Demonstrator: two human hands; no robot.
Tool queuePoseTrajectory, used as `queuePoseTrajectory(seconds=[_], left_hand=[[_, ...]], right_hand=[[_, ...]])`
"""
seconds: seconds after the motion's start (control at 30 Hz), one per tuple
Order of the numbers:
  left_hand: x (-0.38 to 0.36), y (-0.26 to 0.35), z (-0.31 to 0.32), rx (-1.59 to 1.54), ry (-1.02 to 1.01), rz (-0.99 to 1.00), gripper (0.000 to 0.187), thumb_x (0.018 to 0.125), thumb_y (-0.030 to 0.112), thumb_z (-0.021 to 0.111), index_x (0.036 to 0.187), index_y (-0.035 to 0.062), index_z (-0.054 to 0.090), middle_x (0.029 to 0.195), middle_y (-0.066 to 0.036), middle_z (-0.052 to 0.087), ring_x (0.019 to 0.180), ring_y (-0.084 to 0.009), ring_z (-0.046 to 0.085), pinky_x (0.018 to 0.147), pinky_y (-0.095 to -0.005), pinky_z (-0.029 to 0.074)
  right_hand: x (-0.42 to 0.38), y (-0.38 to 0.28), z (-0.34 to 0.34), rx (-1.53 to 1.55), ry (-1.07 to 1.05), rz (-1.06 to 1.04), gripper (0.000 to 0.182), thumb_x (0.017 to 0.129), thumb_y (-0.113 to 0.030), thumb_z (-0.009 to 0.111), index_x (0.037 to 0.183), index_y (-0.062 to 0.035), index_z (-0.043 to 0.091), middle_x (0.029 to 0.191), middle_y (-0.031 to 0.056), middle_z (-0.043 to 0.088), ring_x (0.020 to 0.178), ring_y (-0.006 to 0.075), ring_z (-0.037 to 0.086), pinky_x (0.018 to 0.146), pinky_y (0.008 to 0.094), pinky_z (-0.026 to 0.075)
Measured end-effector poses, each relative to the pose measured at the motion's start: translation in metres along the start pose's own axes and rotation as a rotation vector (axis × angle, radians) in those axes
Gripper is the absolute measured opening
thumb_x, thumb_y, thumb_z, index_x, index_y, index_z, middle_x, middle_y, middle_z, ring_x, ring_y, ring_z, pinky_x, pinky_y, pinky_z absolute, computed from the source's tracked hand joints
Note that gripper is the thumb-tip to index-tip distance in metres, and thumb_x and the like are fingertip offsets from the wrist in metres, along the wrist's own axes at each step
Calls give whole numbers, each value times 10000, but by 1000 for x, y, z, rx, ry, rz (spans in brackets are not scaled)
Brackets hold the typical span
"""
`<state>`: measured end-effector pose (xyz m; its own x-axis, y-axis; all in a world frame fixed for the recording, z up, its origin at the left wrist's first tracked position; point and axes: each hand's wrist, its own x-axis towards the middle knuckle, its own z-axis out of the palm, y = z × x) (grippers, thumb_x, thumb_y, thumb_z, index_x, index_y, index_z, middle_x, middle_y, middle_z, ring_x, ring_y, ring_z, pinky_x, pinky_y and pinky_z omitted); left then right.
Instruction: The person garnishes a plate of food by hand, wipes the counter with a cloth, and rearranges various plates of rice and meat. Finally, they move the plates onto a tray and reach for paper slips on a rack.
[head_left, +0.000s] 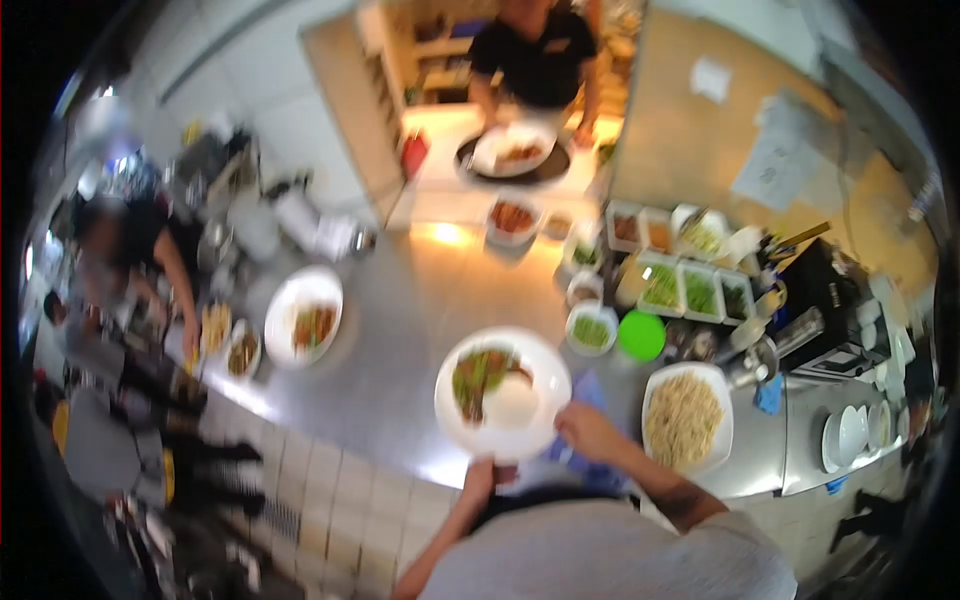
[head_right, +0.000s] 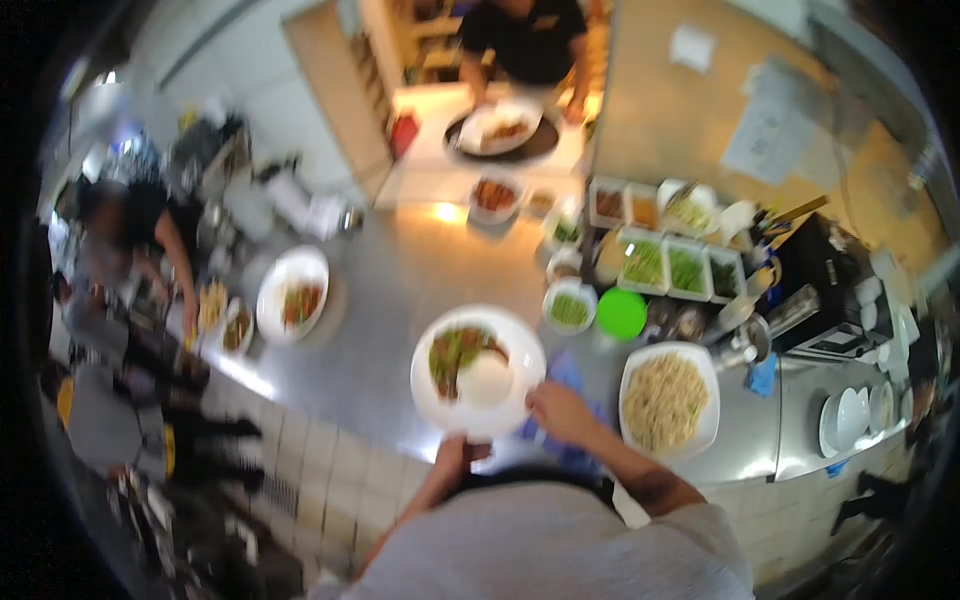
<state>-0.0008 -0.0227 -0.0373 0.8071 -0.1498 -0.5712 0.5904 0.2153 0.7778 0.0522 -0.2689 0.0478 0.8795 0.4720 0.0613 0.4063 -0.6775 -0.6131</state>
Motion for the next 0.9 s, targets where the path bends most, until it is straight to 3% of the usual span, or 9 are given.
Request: queuePoseTrajectory(seconds=[0.07,0.1,0.2,0.3,0.43,0.53,0.63,0.73,0.9], left_hand=[[7,-10,-8,-58,-25,-56,442,934,225,292,1079,-146,484,936,-253,610,748,-389,652,635,-411,577],[1,1,-6,4,-9,-80,434,923,203,286,1042,-157,498,910,-254,615,727,-375,656,625,-398,577],[1,20,-20,218,60,-78,436,911,182,270,927,-159,542,808,-238,634,667,-326,666,589,-363,574],[-12,58,-26,497,202,71,381,901,172,323,875,-126,560,767,-235,637,656,-302,665,579,-356,557],[12,59,-68,1106,502,408,234,862,102,402,901,-73,552,832,-263,631,772,-397,631,693,-438,509],[19,70,-68,914,672,454,165,841,60,429,880,-57,538,842,-266,609,813,-455,572,734,-482,451],[28,72,-68,810,749,646,135,849,47,446,863,-57,531,820,-258,585,792,-442,556,700,-478,435],[29,77,-63,832,827,655,128,861,38,441,846,-56,526,827,-251,566,794,-424,540,700,-466,418],[41,74,-74,825,805,761,156,875,51,426,862,-45,549,840,-241,586,793,-413,559,693,-451,433]], right_hand=[[-14,-9,-3,35,65,-57,246,725,-137,663,947,-55,595,923,128,582,935,310,558,807,400,464],[-19,-10,-4,-27,0,-49,289,723,-181,694,968,-69,591,928,115,589,906,299,571,789,390,472],[-26,10,18,-64,108,-14,309,724,-200,705,988,-83,592,896,100,594,846,282,592,756,390,487],[-26,4,14,164,334,192,282,715,-196,705,967,-104,618,867,86,598,804,272,606,719,397,498],[-27,11,8,-223,204,191,142,722,-189,663,850,-127,663,824,79,598,778,274,614,686,411,503],[-21,16,12,-303,187,190,91,713,-198,641,768,-131,669,797,75,593,751,277,616,671,416,503],[-15,8,2,-266,266,262,94,694,-203,633,721,-115,654,783,72,590,731,276,616,661,420,504],[-11,10,-1,-220,325,287,109,679,-203,632,716,-100,637,789,74,592,728,277,616,661,425,507],[-10,11,0,-202,291,318,127,682,-205,627,735,-89,624,802,80,599,721,286,617,661,429,510]])
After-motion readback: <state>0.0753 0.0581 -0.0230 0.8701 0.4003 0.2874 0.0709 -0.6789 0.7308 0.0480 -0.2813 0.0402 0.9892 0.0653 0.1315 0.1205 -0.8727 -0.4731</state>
